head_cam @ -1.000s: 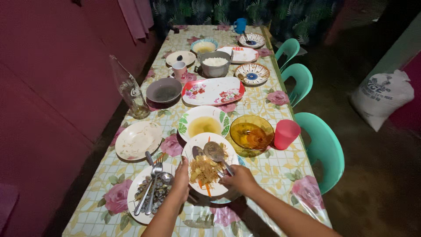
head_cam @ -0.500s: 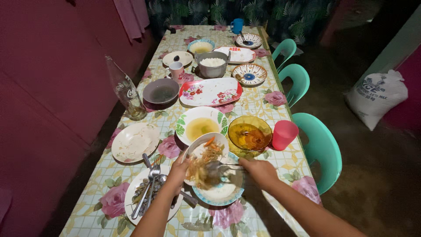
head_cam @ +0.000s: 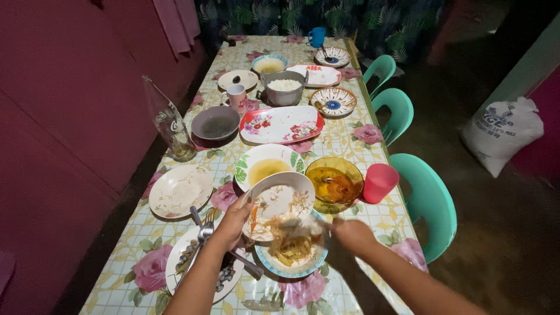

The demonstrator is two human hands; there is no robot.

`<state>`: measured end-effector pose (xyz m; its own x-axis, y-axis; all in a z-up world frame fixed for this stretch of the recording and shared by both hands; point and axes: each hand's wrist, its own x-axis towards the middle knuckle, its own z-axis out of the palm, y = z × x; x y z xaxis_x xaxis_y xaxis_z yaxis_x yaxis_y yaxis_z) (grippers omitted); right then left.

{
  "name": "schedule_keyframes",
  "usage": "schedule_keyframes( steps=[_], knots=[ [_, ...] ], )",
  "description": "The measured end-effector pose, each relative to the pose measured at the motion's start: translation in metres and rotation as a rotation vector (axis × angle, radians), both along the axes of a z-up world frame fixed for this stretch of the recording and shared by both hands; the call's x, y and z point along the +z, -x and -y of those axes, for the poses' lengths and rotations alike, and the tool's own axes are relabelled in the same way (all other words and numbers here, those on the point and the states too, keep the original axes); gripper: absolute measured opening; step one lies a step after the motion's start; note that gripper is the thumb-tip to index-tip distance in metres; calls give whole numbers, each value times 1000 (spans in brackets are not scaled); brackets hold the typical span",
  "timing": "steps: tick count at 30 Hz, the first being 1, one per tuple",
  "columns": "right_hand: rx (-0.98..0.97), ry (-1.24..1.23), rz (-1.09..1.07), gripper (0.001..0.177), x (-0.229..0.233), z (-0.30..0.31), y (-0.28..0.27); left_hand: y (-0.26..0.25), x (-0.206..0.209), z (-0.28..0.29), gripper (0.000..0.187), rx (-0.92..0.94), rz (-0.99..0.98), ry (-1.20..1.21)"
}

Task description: The person clears a dining table by scraping leftover food from several plates into a larger bowl using a spoon. They handle multiple plates, a bowl, and a spoon, consolidating the food scraps before placing the items back on the table.

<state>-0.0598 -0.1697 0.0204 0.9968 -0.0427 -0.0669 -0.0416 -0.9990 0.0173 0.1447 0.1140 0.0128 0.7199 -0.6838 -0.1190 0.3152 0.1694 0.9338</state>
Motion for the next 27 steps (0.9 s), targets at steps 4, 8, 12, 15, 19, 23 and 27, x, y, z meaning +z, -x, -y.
schedule_keyframes(
  steps=[4,8,12,15,19,23,27],
  knots=[
    [60,-143,185,77,21,-11,-14,-6,4,5,48,-40,-28,-7],
    [51,-122,244,70,45,-15,-27,-14,-3,18,52,-81,44,-149],
    [188,80,45,68,36,-18,-14,-14,0,23,54,-143,153,-60],
    [219,-1,223,63,33,-2,-11,-10,9,23,52,-166,175,-131],
    [50,-68,344,58,40,-1,-16,0,10,34,54,-153,109,-228],
    [104,144,-4,76,32,-6,-1,3,10,46,51,-163,215,-196],
    [84,145,-30,76,27,7,5,1,16,48,49,-183,230,-170]
  ],
)
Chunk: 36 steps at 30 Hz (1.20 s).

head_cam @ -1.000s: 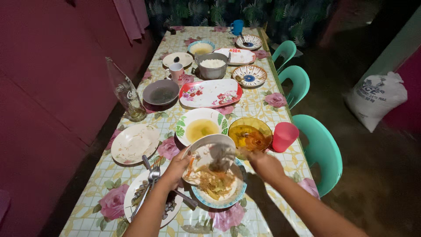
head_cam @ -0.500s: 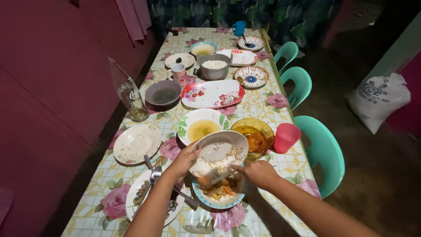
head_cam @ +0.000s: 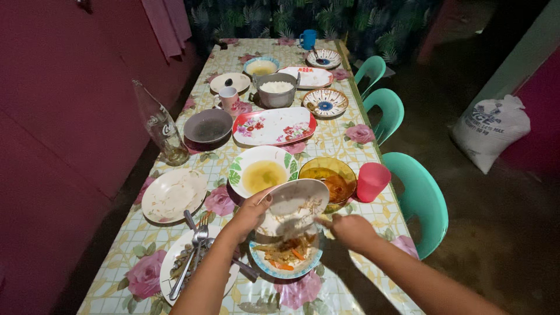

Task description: The person clears a dining table by scraping leftover food from several plates into a larger bowl using a spoon. They handle multiple plates, a bowl, and a spoon, consolidating the food scraps before placing the items back on the table.

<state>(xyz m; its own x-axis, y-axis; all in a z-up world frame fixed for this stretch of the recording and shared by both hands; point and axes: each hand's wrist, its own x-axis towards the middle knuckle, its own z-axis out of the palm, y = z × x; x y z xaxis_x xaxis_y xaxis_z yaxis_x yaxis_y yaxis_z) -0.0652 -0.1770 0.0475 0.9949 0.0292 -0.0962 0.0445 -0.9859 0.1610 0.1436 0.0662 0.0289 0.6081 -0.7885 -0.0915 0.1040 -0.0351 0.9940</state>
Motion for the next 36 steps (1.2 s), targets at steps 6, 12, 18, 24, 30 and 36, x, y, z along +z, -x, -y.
schedule_keyframes(
  steps=[6,12,18,24,30,36],
  knots=[
    [-148,-132,54,68,-12,4,-3,5,7,-5,49,25,43,-129],
    [-125,-82,-6,71,-18,1,4,-4,19,-13,45,-11,174,6],
    [-183,-51,64,66,-17,4,-6,-9,13,-20,46,24,143,-20],
    [-149,-36,104,72,-15,0,-11,-33,-19,-27,48,87,157,-62],
    [-137,-112,16,70,-22,-3,-9,-29,-17,-36,44,205,142,-12],
    [-230,-340,286,52,-36,4,-18,-31,-11,-50,51,253,7,-57]
  ],
)
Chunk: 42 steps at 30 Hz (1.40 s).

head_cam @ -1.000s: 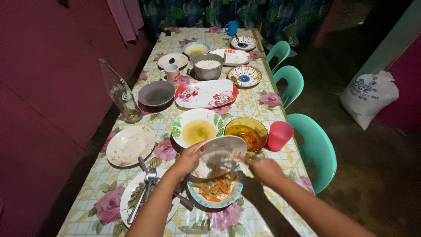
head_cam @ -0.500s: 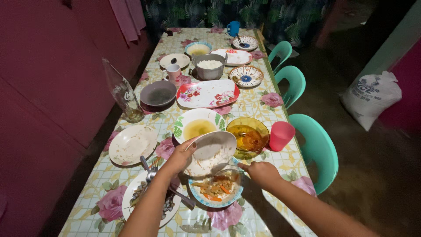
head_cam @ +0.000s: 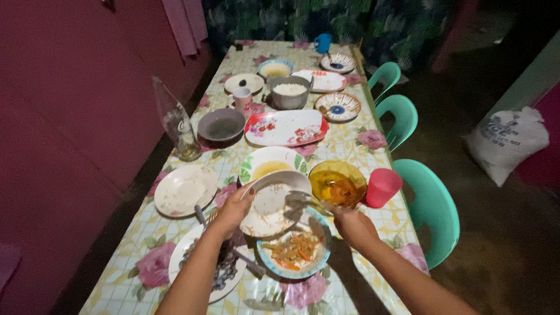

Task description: The person clears a dining table by scraping leftover food from several plates into a larger bowl using a spoon. They handle multiple plates, a bowl, and a spoon, consolidating the food scraps before placing the items back on the table.

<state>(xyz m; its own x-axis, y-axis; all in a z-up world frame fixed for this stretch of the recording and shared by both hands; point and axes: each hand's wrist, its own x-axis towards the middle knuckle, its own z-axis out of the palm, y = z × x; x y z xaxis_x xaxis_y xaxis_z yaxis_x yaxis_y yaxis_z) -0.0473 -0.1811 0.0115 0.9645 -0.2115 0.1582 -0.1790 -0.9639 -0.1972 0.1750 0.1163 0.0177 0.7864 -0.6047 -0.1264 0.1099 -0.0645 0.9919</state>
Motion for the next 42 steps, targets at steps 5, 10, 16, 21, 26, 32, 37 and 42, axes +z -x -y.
schedule_keyframes(
  steps=[5,10,16,21,26,32,37,42],
  knots=[
    [82,52,-291,67,-5,-28,3,8,16,-10,50,38,19,108],
    [-53,-210,-231,58,12,-55,-6,-1,9,-21,51,2,-31,122],
    [93,-27,-362,61,13,-56,-20,-62,-7,-40,56,76,-124,334],
    [-20,-670,-210,18,-12,-74,-45,-154,-12,-126,48,551,-436,353],
    [-110,-468,-292,27,-6,-137,-75,-235,-63,-219,42,879,-106,297],
    [-181,-496,-286,26,18,-224,-111,-264,-111,-255,40,862,-199,111],
    [-286,-333,-362,25,34,-258,-111,-261,-152,-239,38,741,-3,-305],
    [-268,-426,-258,23,-4,-256,-95,-239,-124,-226,47,549,198,-736]
  ],
)
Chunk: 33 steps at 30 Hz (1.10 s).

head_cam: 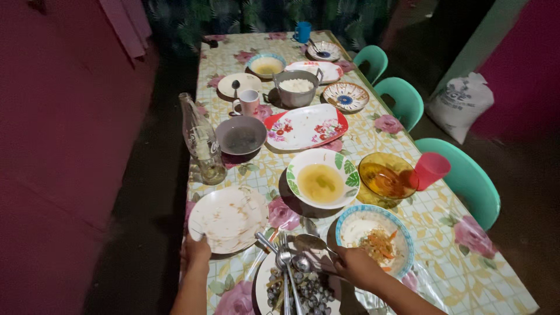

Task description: The person clears a dining table by scraping leftover food from several plates into a larger bowl using a spoon. They handle multiple plates, a bowl, and a spoon, consolidating the food scraps before placing the items back on the table.

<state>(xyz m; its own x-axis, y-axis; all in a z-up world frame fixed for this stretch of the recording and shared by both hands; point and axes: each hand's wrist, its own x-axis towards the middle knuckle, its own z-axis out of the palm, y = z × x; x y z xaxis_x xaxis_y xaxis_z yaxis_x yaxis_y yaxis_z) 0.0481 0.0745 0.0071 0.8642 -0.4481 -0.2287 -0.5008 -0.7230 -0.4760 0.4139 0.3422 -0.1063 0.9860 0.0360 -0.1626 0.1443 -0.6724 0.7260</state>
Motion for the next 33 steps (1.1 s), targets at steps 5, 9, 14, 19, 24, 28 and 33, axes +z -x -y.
schedule_keyframes(
  steps=[5,9,14,19,24,28,33],
  knots=[
    [-52,-7,-44,24,-40,-3,12,75,94,14,52,-355,199,-395],
    [-115,-52,-184,24,-65,-13,15,128,120,46,49,-1129,334,-398],
    [-142,-36,-114,24,-59,-21,22,175,133,68,93,-1259,222,-672],
    [-198,-274,73,18,-65,-10,19,181,143,79,97,-1125,-6,-934],
    [-201,-255,68,21,-81,-10,18,191,134,81,81,-1008,-107,-945],
    [-213,-438,113,25,-98,-1,18,194,119,83,58,-887,-108,-950],
    [-162,-435,174,27,-112,11,21,199,120,69,44,-806,-68,-955]
  ],
)
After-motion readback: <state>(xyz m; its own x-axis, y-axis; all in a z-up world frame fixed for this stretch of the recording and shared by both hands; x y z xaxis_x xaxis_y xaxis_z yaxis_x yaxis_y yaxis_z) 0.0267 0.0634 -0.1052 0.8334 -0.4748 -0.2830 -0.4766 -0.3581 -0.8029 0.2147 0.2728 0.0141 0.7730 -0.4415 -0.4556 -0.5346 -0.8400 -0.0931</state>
